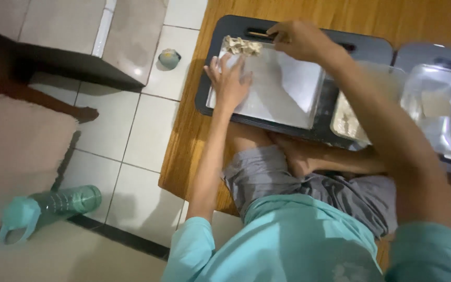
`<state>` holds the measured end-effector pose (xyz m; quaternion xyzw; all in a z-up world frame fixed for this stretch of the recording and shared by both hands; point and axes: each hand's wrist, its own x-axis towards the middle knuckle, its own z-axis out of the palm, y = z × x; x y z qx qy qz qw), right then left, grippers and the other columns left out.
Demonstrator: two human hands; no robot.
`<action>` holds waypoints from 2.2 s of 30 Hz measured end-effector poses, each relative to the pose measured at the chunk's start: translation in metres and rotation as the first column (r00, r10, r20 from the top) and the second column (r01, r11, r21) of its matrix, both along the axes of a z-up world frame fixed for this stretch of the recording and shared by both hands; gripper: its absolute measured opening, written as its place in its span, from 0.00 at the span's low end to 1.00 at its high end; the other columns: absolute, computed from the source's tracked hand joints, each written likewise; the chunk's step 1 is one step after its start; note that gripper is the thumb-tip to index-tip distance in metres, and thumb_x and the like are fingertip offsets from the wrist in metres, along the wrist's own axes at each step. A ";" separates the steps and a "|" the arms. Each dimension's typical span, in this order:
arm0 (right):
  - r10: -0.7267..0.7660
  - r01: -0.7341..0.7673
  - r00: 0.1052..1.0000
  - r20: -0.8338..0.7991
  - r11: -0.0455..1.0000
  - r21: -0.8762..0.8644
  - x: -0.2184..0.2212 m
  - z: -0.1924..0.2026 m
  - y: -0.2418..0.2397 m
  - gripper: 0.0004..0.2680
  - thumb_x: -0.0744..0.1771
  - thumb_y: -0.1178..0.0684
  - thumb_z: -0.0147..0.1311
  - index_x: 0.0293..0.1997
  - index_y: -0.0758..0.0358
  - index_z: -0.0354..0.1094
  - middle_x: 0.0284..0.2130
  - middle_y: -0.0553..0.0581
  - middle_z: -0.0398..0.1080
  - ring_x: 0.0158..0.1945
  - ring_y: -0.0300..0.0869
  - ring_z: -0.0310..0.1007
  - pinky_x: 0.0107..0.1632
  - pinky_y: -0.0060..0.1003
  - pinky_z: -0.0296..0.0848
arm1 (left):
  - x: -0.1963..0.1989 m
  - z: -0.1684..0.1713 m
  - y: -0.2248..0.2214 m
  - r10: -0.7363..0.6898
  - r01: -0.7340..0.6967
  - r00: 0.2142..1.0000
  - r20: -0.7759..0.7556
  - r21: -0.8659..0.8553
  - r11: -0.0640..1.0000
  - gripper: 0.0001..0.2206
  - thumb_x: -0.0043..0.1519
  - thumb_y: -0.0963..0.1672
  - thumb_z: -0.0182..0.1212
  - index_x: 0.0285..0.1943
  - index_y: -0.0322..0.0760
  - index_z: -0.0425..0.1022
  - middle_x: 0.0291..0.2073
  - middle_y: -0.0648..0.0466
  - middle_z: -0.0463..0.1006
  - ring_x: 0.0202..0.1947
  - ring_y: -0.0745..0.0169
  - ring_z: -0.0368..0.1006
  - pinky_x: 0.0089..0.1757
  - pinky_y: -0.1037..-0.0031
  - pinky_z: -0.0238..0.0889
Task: Folding square dough wrappers into decorative flower shapes using a paste as an adhesive.
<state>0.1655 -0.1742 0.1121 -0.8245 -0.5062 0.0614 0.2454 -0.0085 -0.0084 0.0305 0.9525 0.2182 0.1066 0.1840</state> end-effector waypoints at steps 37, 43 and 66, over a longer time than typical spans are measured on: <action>-0.724 0.633 0.670 0.165 0.673 0.383 -0.101 -0.015 -0.333 0.04 0.67 0.55 0.69 0.40 0.62 0.78 0.48 0.55 0.70 0.52 0.45 0.68 0.59 0.44 0.55 | -0.057 0.073 -0.266 -0.163 0.602 0.746 0.646 -0.547 0.582 0.08 0.66 0.38 0.54 0.52 0.30 0.73 0.56 0.48 0.69 0.60 0.51 0.68 0.62 0.64 0.63; -0.707 0.584 0.707 0.028 0.606 0.541 -0.086 0.005 -0.337 0.02 0.66 0.64 0.67 0.39 0.70 0.79 0.45 0.60 0.73 0.47 0.47 0.73 0.50 0.38 0.75 | -0.056 0.066 -0.263 -0.078 0.601 0.755 0.652 -0.639 0.480 0.11 0.67 0.37 0.53 0.58 0.35 0.69 0.58 0.50 0.71 0.59 0.57 0.69 0.60 0.70 0.65; -0.325 0.284 0.935 0.139 0.925 0.250 -0.167 0.015 -0.312 0.15 0.65 0.45 0.67 0.52 0.61 0.77 0.39 0.62 0.73 0.40 0.54 0.74 0.43 0.48 0.71 | -0.030 0.047 -0.238 0.381 0.443 0.879 0.288 -0.789 -0.425 0.20 0.74 0.40 0.43 0.77 0.32 0.59 0.71 0.32 0.61 0.71 0.34 0.59 0.66 0.44 0.58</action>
